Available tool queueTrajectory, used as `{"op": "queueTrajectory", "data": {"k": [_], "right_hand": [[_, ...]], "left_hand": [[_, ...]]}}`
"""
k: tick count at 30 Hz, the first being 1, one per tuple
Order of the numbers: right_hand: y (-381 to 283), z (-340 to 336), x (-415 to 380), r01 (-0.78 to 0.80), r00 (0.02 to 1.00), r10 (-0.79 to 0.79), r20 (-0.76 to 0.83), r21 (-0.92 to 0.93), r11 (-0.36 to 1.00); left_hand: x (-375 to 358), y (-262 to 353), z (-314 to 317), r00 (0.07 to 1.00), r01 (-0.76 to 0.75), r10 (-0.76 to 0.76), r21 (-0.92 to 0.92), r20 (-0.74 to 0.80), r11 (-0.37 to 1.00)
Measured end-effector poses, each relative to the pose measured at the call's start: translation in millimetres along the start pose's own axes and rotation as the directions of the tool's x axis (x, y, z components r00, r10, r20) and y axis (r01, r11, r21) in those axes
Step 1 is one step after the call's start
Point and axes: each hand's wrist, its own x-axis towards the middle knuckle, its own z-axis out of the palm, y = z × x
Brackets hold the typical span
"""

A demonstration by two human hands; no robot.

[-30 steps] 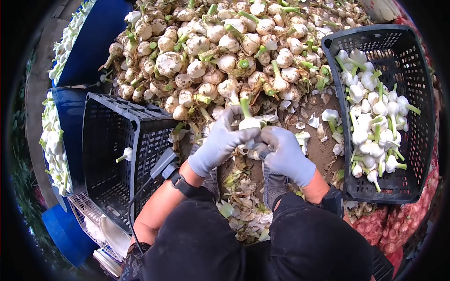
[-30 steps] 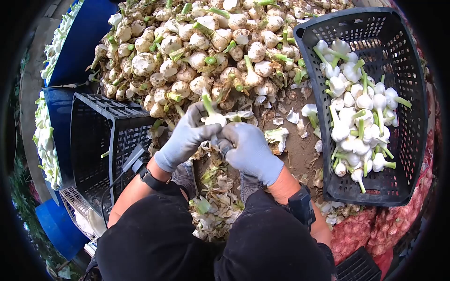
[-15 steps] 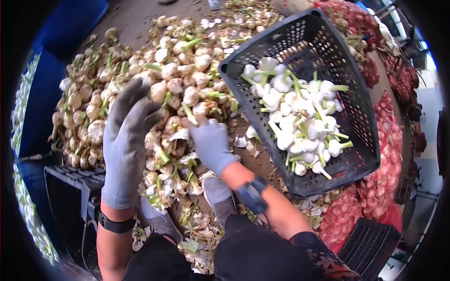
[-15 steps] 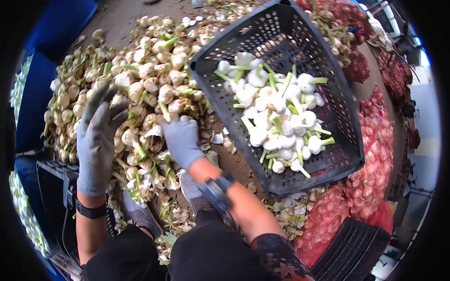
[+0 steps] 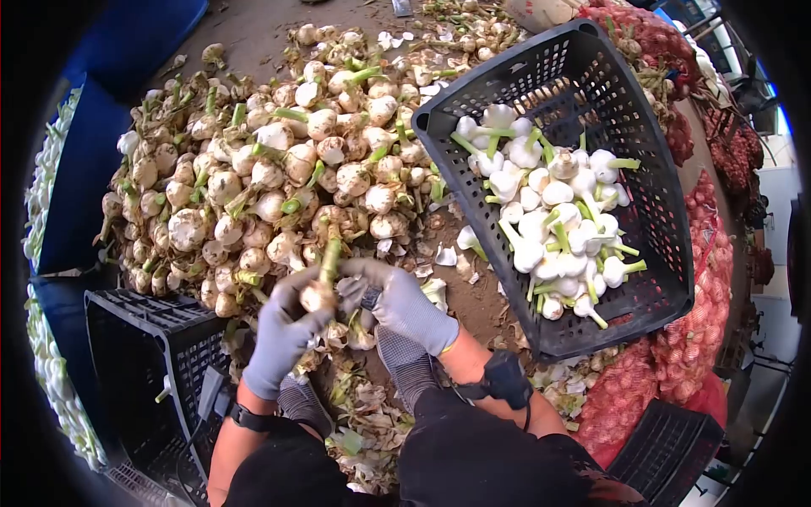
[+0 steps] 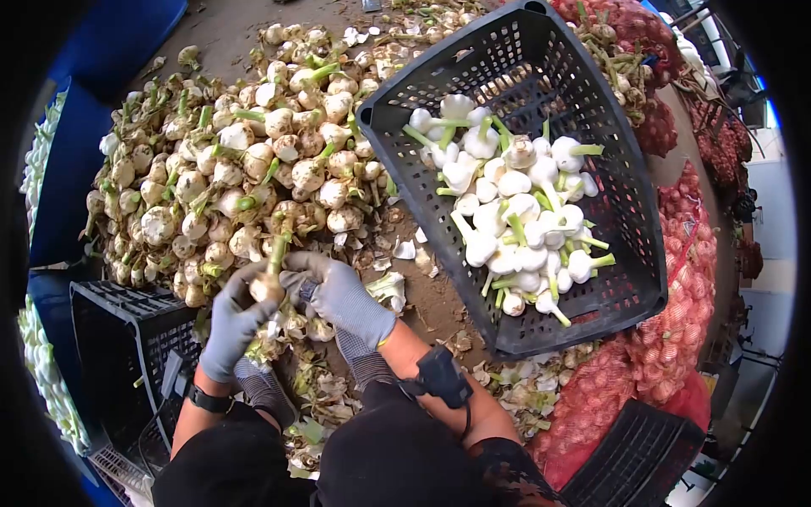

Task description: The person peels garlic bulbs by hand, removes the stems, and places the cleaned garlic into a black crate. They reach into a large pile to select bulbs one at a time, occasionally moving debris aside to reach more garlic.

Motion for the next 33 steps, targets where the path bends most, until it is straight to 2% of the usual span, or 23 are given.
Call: {"op": "queueTrajectory", "data": {"k": [1, 2, 4, 5, 7, 8, 10, 14, 16, 17, 18, 20, 21, 22, 23, 24, 26, 28, 29, 30, 31, 32, 33], "right_hand": [[-3, 0, -3, -0.084, 0.991, 0.09, 0.095, -0.066, 0.994], [0, 7, -2, -0.06, 0.998, 0.063, 0.031, -0.094, 0.994], [-4, 9, -2, -0.256, 0.967, 0.249, -0.059, -0.149, 0.955], [-1, 11, -2, -0.207, 0.978, 0.206, -0.026, -0.087, 0.974], [8, 16, 0, -0.219, 0.975, 0.222, 0.004, 0.186, 0.958], [2, 14, -4, -0.273, 0.962, 0.269, 0.051, 0.103, 0.956], [-11, 19, -4, -0.236, 0.97, 0.243, 0.029, -0.156, 0.959], [-9, 18, -10, -0.2, 0.977, 0.207, 0.046, -0.128, 0.971], [-7, 21, -12, -0.072, 0.995, 0.05, -0.083, -0.293, 0.953], [9, 11, -8, 0.143, 0.975, -0.223, -0.001, -0.765, 0.628], [10, 9, -7, 0.15, 0.975, -0.22, 0.008, -0.759, 0.634], [12, 10, -6, 0.343, 0.877, -0.467, 0.115, -0.829, 0.441], [10, 15, -6, 0.342, 0.903, -0.427, 0.045, -0.676, 0.653], [8, 17, -5, 0.34, 0.904, -0.426, 0.042, -0.677, 0.653], [5, 16, -4, 0.16, 0.984, -0.179, -0.014, -0.385, 0.909], [3, 15, -3, -0.076, 0.997, 0.077, 0.023, -0.043, 0.996], [7, 14, -2, -0.111, 0.994, 0.112, 0.003, -0.083, 0.99], [23, 10, 4, -0.08, 0.996, 0.056, -0.066, -0.456, 0.886], [33, 9, 2, -0.015, 0.999, 0.004, -0.033, -0.334, 0.943], [31, 13, -3, -0.019, 0.999, 0.008, -0.033, -0.332, 0.943], [25, 18, -6, -0.061, 0.998, 0.068, 0.011, -0.308, 0.95], [21, 20, -7, -0.103, 0.991, 0.123, 0.055, -0.286, 0.953], [14, 19, -5, -0.099, 0.99, 0.127, 0.059, -0.352, 0.931]], "left_hand": [[-1, -2, 5, 0.955, -0.293, 0.27, 0.249, 0.122, 0.923], [-6, 10, 10, 0.934, -0.357, 0.325, 0.436, 0.148, 0.826], [-2, -4, 2, 0.946, -0.322, 0.311, 0.346, 0.089, 0.881], [-2, -14, 2, 0.98, -0.199, 0.201, 0.177, 0.009, 0.964], [-3, -10, -1, 0.968, -0.247, 0.25, 0.325, 0.033, 0.913], [-4, -7, -2, 0.959, -0.275, 0.277, 0.38, 0.05, 0.883], [-6, 4, -1, 0.994, -0.108, 0.104, 0.198, 0.034, 0.974], [-5, -9, -14, 0.983, 0.065, -0.005, -0.322, 0.183, 0.945], [-8, -8, -11, 0.974, 0.144, -0.049, -0.44, 0.221, 0.886], [-6, -10, -13, 0.964, 0.168, -0.047, -0.467, 0.261, 0.868], [-5, -13, -14, 0.954, 0.193, -0.044, -0.492, 0.298, 0.849], [-2, -18, -15, 0.952, 0.199, -0.074, -0.416, 0.298, 0.887], [-6, -7, -11, 0.967, 0.178, -0.068, -0.46, 0.246, 0.87], [-9, 4, -4, 0.977, 0.162, -0.067, -0.502, 0.2, 0.849], [-8, -1, -6, 0.97, 0.164, -0.081, -0.371, 0.23, 0.914], [-5, -5, -9, 0.962, 0.154, -0.092, -0.233, 0.257, 0.96], [-6, -16, -7, 0.976, -0.029, 0.037, -0.041, 0.215, 0.999], [-14, -15, -14, 0.988, 0.11, -0.101, -0.075, 0.113, 0.991], [-11, -17, -17, 0.988, 0.113, -0.104, -0.074, 0.113, 0.991], [-7, -19, -21, 0.998, 0.062, -0.063, -0.054, -0.024, 0.997], [-4, -20, -22, 0.987, 0.009, -0.014, -0.028, -0.159, 1.0], [-4, -19, -21, 0.987, 0.006, -0.011, -0.03, -0.16, 1.0], [-6, -15, -19, 0.965, -0.241, 0.26, 0.256, -0.042, 0.936]]}}
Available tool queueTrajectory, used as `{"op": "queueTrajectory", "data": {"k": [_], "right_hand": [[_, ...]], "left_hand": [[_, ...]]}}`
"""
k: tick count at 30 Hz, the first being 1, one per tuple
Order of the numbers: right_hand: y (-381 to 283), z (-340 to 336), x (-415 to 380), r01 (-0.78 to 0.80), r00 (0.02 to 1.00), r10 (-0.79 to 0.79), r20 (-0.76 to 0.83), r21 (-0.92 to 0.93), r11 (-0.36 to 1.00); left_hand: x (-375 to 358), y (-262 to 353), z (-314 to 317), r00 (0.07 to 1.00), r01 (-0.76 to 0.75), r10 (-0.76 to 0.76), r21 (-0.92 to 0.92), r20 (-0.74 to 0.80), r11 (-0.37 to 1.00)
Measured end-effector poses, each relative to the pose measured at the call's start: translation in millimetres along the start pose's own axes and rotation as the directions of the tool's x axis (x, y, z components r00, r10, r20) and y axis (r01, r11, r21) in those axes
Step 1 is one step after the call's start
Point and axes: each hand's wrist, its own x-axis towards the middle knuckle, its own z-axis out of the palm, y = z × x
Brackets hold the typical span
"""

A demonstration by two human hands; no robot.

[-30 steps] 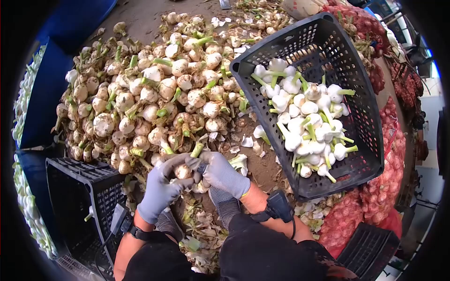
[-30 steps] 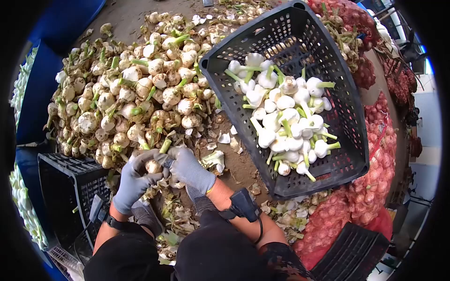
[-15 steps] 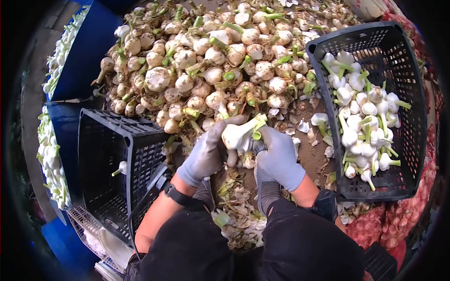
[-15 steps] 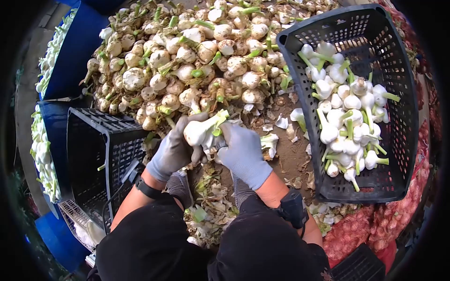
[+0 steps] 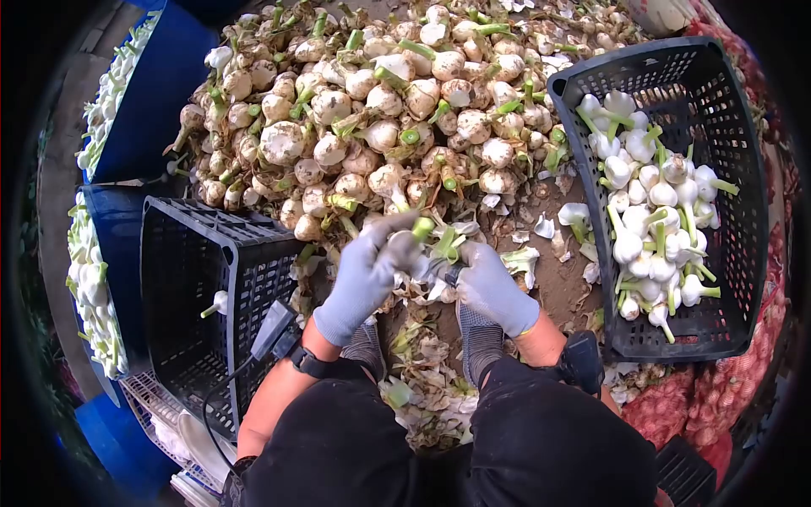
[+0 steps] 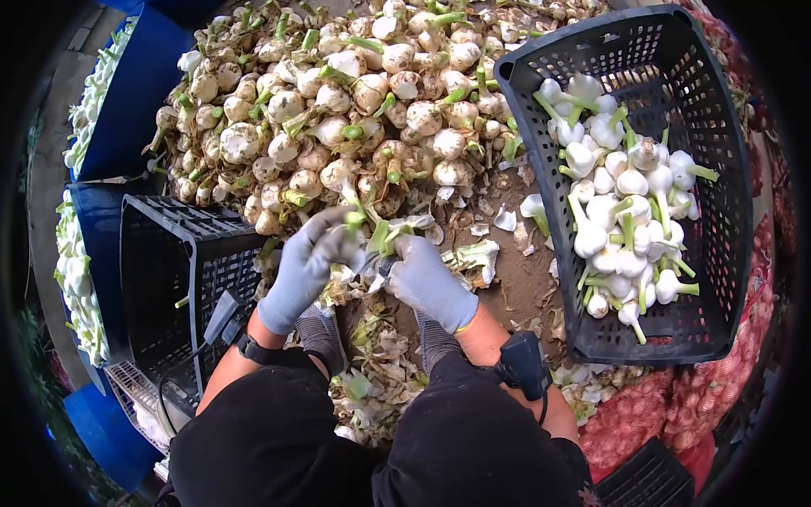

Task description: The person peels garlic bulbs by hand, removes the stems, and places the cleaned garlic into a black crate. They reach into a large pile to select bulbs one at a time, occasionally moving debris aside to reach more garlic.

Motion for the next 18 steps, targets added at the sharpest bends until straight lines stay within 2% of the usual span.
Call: {"op": "queueTrajectory", "data": {"k": [1, 2, 3, 4, 5, 6, 7, 8, 9, 10, 11, 12, 14, 15, 16, 17, 18], "right_hand": [[-7, 0, -3, 0.0, 1.0, 0.0, 0.0, 0.0, 1.0], [-17, -2, -8, -0.061, 0.998, 0.062, 0.028, -0.053, 0.997], [-25, -2, -10, -0.121, 0.99, 0.127, 0.053, -0.105, 0.987], [-1, 2, -5, 0.249, 0.967, -0.255, 0.01, -0.267, 0.931], [17, -7, -3, 0.245, 0.967, -0.254, 0.002, -0.271, 0.931], [18, -14, -3, 0.106, 0.981, -0.174, -0.083, -0.524, 0.845], [18, -18, -2, -0.053, 0.976, -0.118, -0.184, -0.724, 0.688], [17, -18, -6, -0.099, 0.99, 0.002, -0.144, -0.669, 0.736], [19, -12, -9, -0.1, 0.99, 0.004, -0.143, -0.671, 0.735], [21, -4, -13, -0.03, 0.994, 0.1, 0.051, -0.738, 0.674], [22, 4, -16, 0.058, 0.951, 0.205, 0.231, -0.786, 0.616], [23, 9, -18, 0.055, 0.953, 0.204, 0.224, -0.791, 0.61], [21, 13, -20, 0.161, 0.875, 0.167, 0.454, -0.598, 0.785], [23, 11, -21, 0.243, 0.886, 0.038, 0.463, -0.531, 0.812], [15, 2, -22, 0.232, 0.923, -0.021, 0.383, -0.514, 0.826], [3, -14, -18, 0.231, 0.952, -0.091, 0.291, -0.496, 0.837], [-5, -33, -7, 0.206, 0.977, -0.196, 0.085, -0.621, 0.756]], "left_hand": [[-1, 4, 0, 0.957, -0.287, 0.265, 0.243, 0.121, 0.927], [-2, 8, 0, 0.986, -0.057, 0.013, 0.264, 0.163, 0.963], [-3, 6, -2, 0.987, -0.055, 0.012, 0.265, 0.162, 0.963], [-4, 3, -3, 0.977, 0.152, -0.147, -0.024, 0.153, 0.988], [-3, 0, -2, 0.936, 0.342, -0.293, -0.31, 0.194, 0.887], [-4, 9, -1, 0.929, 0.37, -0.29, -0.515, 0.23, 0.773], [-3, 15, -4, 0.955, 0.233, -0.076, -0.564, 0.288, 0.792], [4, 20, -4, 0.965, 0.158, -0.011, -0.545, 0.263, 0.824], [12, 26, -6, 0.969, 0.086, 0.049, -0.521, 0.24, 0.849], [23, 36, -7, 0.976, 0.081, 0.052, -0.576, 0.21, 0.813], [37, 49, -7, 0.982, 0.07, 0.057, -0.629, 0.179, 0.774], [54, 70, 9, 0.979, 0.054, 0.096, -0.679, 0.181, 0.732], [72, 120, 27, 0.976, 0.019, 0.147, -0.734, 0.161, 0.679], [73, 145, 27, 0.955, -0.13, 0.259, -0.578, 0.145, 0.805], [75, 158, 27, 0.917, -0.278, 0.364, -0.391, 0.163, 0.877], [87, 148, 14, 0.907, -0.388, 0.422, -0.377, 0.006, 0.841], [90, 129, -4, 0.923, -0.368, 0.382, -0.399, -0.048, 0.84]]}}
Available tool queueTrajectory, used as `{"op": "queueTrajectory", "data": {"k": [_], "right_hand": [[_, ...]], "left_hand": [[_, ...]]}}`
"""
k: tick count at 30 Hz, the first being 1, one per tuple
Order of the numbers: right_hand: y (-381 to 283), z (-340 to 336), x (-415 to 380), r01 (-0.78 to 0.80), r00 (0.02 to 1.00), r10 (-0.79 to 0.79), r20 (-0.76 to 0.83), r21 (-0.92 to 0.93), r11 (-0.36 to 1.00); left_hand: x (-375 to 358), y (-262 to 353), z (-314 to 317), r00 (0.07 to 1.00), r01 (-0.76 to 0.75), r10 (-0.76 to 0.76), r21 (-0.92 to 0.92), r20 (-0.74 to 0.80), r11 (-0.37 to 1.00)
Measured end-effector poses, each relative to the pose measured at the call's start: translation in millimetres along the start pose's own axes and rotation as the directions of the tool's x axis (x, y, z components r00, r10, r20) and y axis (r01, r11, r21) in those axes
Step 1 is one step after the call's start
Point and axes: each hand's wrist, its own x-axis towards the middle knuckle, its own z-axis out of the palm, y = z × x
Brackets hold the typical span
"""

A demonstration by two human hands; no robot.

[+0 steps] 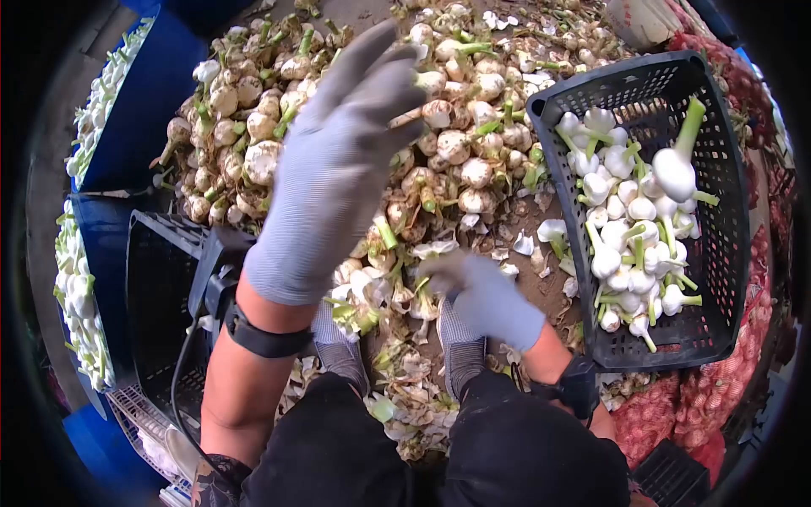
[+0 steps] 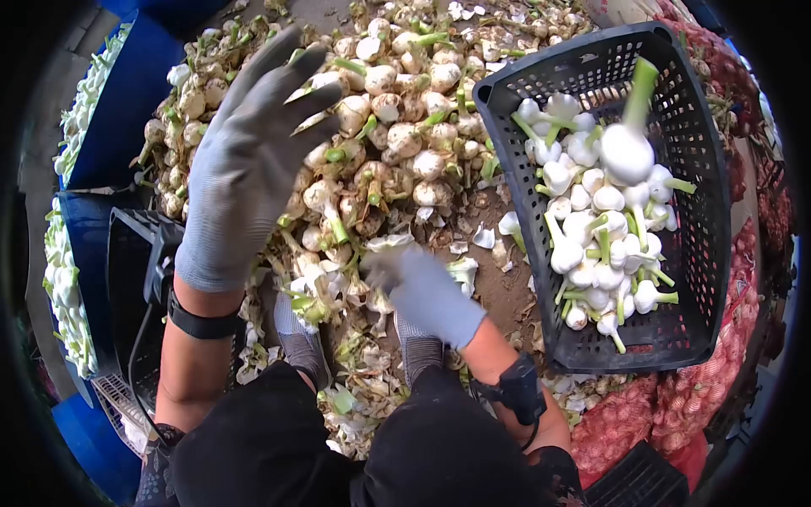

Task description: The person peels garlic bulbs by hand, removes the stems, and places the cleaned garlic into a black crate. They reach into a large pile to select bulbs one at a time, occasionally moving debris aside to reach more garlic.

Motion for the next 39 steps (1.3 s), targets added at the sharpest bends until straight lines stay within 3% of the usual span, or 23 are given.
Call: {"op": "queueTrajectory", "data": {"k": [2, 3, 5, 6, 8, 9, 11, 13, 14, 15, 16, 17, 18, 20, 21, 22, 25, 26, 29, 30, 33, 37, 39], "right_hand": [[15, -32, 25, -0.165, 0.901, -0.038, -0.432, -0.422, 0.892], [20, -43, 40, -0.321, 0.794, -0.163, -0.585, -0.632, 0.706], [20, -51, 69, -0.53, 0.779, 0.092, -0.621, -0.573, 0.625], [31, -53, 74, -0.526, 0.778, 0.081, -0.623, -0.575, 0.627], [65, -60, 84, -0.237, 0.797, 0.043, -0.602, -0.247, 0.94], [68, -63, 76, -0.149, 0.733, -0.1, -0.673, -0.302, 0.942], [24, -66, 55, -0.082, 0.717, -0.081, -0.692, -0.199, 0.976], [-9, -58, 36, 0.143, 0.873, 0.005, -0.488, 0.265, 0.954], [-18, -49, 30, 0.226, 0.914, -0.036, -0.404, 0.433, 0.873], [-26, -41, 26, 0.123, 0.951, 0.09, -0.294, 0.632, 0.765], [-33, -35, 23, 0.139, 0.949, 0.115, -0.294, 0.715, 0.685], [-37, -29, 20, 0.155, 0.945, 0.142, -0.293, 0.788, 0.596], [-33, -21, 19, 0.152, 0.946, 0.146, -0.291, 0.791, 0.593], [-20, -4, 20, 0.065, 0.954, 0.187, -0.234, 0.769, 0.636], [-24, 0, 24, -0.03, 0.972, 0.212, -0.1, 0.846, 0.533], [-29, 4, 28, -0.099, 0.951, 0.293, -0.1, 0.797, 0.596], [-34, 12, 33, -0.176, 0.931, 0.351, -0.097, 0.723, 0.668], [-34, 13, 34, -0.174, 0.938, 0.334, -0.096, 0.702, 0.69], [-34, 5, 31, -0.209, 0.963, 0.269, 0.028, 0.707, 0.675], [-47, -2, 25, -0.085, 0.985, 0.164, -0.058, 0.661, 0.746], [-50, 1, 23, -0.195, 0.96, 0.277, 0.031, 0.786, 0.587], [-32, 11, 20, -0.161, 0.964, 0.264, -0.028, 0.728, 0.667], [-27, 14, 19, -0.055, 0.969, 0.095, -0.227, 0.176, 0.983]], "left_hand": [[-13, -16, -20, 0.981, 0.146, -0.153, -0.059, -0.123, 0.987], [-28, -20, -19, 0.944, 0.266, -0.28, -0.101, -0.172, 0.959], [-59, -49, -20, 0.859, 0.487, -0.504, -0.16, -0.091, 0.859], [-73, -62, -19, 0.827, 0.545, -0.555, -0.114, -0.095, 0.831], [-89, -81, -27, 0.811, 0.579, -0.572, 0.024, -0.127, 0.815], [-96, -85, -31, 0.823, 0.565, -0.547, 0.108, -0.154, 0.818], [-95, -83, -34, 0.785, 0.615, -0.603, 0.055, -0.141, 0.787], [-80, -68, -21, 0.98, 0.193, -0.192, 0.479, -0.052, 0.856], [-77, -59, -15, 0.969, 0.234, -0.242, 0.456, -0.042, 0.859], [-71, -64, -20, 0.99, 0.018, -0.092, 0.542, 0.111, 0.84], [-77, -62, -23, 0.964, 0.251, -0.266, 0.262, 0.025, 0.932], [-81, -60, -23, 0.894, 0.446, -0.447, -0.058, -0.002, 0.893], [-85, -62, -22, 0.915, 0.396, -0.392, 0.021, -0.098, 0.918], [-94, -61, -22, 0.925, 0.379, -0.371, 0.163, -0.08, 0.911], [-99, -61, -21, 0.936, 0.348, -0.349, 0.302, -0.054, 0.887], [-104, -64, -18, 0.941, 0.322, -0.334, 0.466, -0.059, 0.824], [-106, -62, -26, 0.928, 0.366, -0.356, 0.452, -0.11, 0.813], [-110, -66, -27, 0.902, 0.431, -0.405, 0.319, -0.146, 0.844], [-110, -60, -31, 0.897, 0.439, -0.43, 0.34, -0.104, 0.832], [-111, -62, -33, 0.894, 0.444, -0.435, 0.338, -0.106, 0.83], [-114, -66, -36, 0.902, 0.433, -0.424, 0.2, -0.086, 0.879], [-117, -59, -37, 0.863, 0.5, -0.502, -0.046, -0.058, 0.865], [-120, -60, -43, 0.766, 0.623, -0.635, -0.361, 0.102, 0.694]]}}
